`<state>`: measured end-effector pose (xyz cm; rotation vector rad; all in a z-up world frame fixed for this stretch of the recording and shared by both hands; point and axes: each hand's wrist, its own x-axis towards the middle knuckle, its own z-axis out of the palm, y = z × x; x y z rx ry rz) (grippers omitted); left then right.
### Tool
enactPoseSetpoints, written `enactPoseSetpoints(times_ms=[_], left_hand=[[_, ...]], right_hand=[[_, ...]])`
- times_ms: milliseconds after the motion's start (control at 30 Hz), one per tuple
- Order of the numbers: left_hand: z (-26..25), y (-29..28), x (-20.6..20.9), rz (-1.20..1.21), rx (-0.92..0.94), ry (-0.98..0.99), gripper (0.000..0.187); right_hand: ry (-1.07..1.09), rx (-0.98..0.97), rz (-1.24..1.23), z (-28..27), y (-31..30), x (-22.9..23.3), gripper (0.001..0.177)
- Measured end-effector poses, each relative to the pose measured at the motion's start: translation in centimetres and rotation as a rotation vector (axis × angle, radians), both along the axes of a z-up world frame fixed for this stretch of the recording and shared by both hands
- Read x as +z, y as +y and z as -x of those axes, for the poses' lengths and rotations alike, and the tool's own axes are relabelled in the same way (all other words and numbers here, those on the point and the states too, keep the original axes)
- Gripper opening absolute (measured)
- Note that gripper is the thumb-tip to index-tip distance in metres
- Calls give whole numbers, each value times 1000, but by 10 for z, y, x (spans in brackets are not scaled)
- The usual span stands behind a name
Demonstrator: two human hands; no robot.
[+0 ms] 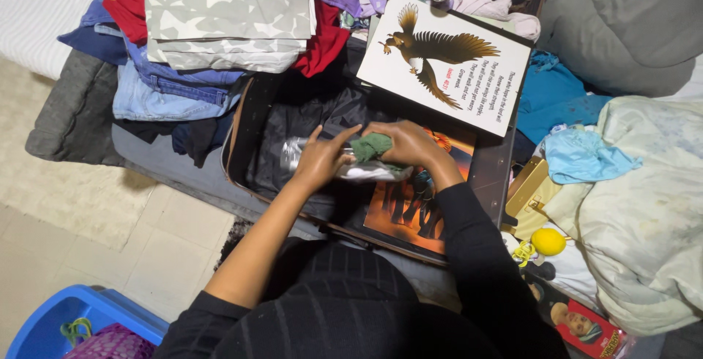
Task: The person wipes down several framed posters and a dark rectangular object using a green cloth while they are placed inside a suitcase.
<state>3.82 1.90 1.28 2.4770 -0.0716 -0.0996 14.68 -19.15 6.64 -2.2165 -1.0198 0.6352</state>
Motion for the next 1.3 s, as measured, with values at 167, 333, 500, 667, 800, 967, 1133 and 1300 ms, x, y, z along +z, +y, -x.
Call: enactPoseSetpoints(times_ms=[167,333,500,667,800,967,1133,1300], left_hand=[[14,21,-16,327,176,151,72],[18,39,-24,416,222,259,51],[11,17,-32,465,226,304,27],[7,16,-37,516,226,360,23],[2,6,-38,527,211,364,23],[0,8,-31,514,273,324,23],[8,23,-22,466,385,387,22],[1,11,-25,497,372,364,21]], right_hand=[[-239,-120,136,-17,-59,-40,47],[203,-472,-12,-14,-111,-35,56],[-2,-120,-256,26,-33,-49,69],[167,-176,-131,45,-9,-57,55],[126,-297,-86,34,-31,-47,55],[-15,-533,-55,19,-57,-34,56],[273,-750,-76,22,-78,-2,52],[-188,-124,-158,46,-27,-30,54]])
